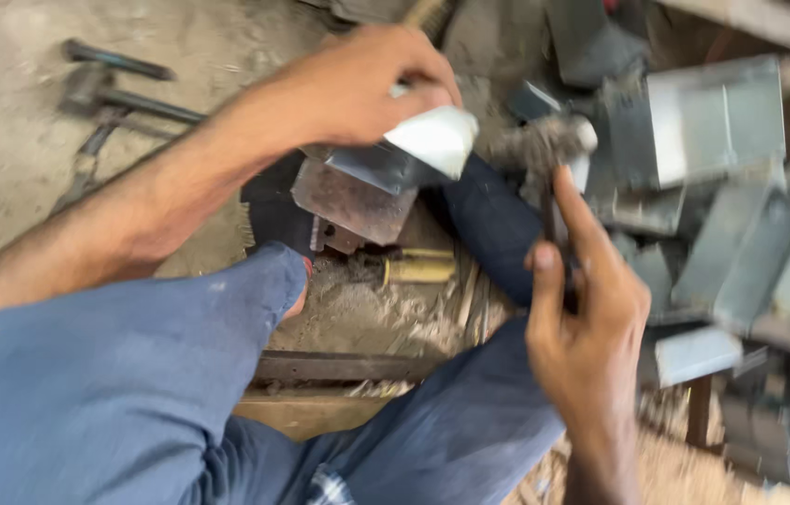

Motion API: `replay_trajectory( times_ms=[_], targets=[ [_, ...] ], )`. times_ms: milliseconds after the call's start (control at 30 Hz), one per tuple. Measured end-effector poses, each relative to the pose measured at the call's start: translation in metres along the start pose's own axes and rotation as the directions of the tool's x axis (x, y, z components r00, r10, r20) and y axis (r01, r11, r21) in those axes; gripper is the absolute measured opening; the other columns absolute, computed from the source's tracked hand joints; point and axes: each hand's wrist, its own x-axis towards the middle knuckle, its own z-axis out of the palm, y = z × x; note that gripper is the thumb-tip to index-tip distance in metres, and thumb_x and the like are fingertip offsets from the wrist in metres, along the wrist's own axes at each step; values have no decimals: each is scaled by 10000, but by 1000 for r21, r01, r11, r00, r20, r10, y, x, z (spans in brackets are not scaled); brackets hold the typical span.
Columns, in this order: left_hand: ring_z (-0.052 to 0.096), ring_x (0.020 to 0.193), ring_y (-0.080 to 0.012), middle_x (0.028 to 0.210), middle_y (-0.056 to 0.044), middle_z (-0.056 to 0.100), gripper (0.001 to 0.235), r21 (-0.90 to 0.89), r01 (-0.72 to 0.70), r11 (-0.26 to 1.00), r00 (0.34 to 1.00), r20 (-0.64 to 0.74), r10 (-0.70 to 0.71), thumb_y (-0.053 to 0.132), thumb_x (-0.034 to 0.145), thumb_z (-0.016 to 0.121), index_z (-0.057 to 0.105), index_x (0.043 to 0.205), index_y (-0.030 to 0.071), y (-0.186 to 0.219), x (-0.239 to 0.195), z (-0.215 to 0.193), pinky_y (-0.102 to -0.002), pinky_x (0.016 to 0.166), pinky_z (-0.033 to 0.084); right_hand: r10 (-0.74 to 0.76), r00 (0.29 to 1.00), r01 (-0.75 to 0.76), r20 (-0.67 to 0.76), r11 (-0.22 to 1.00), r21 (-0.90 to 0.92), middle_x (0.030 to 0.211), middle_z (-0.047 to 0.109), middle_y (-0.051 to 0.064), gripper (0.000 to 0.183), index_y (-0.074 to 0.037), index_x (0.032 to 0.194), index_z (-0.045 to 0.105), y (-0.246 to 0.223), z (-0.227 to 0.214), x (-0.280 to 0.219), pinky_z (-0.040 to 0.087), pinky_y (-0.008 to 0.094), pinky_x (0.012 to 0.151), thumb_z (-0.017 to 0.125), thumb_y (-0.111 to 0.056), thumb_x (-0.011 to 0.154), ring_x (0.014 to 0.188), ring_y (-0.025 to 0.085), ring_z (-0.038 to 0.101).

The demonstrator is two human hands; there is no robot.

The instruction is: The person uses a hammer to shape and adjust the edges of small galvanized metal boxes while sitting on the floor.

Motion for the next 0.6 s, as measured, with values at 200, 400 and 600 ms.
replay_trajectory(
  times_ms=[200,400,600],
  targets=[
    [700,968,-189,1036,-106,711,347,-266,99,959,946,-273,-174,304,896,735,682,1133,57,24,-7,12,-358,878,542,-20,983,36,-184,996,83,952,732,88,462,-1,1495,537,5,-3,-11,414,205,495,600,-35,1038,598,58,577],
    [697,751,-188,829,-92,747,345,-251,310,917,932,-113,-346,371,959,649,752,948,42,30,-10,8,-358,696,526,-73,876,257,-478,908,331,981,684,57,521,-82,1610,371,16,16,-23,462,139,570,568,-11,1133,680,36,570],
    [686,682,-190,791,-96,732,388,-234,298,925,935,-126,-332,401,976,616,756,962,39,28,-5,8,-376,618,516,-156,986,158,-53,987,36,921,674,164,547,-11,1535,520,15,31,-1,498,274,630,598,52,997,705,142,571]
  ],
)
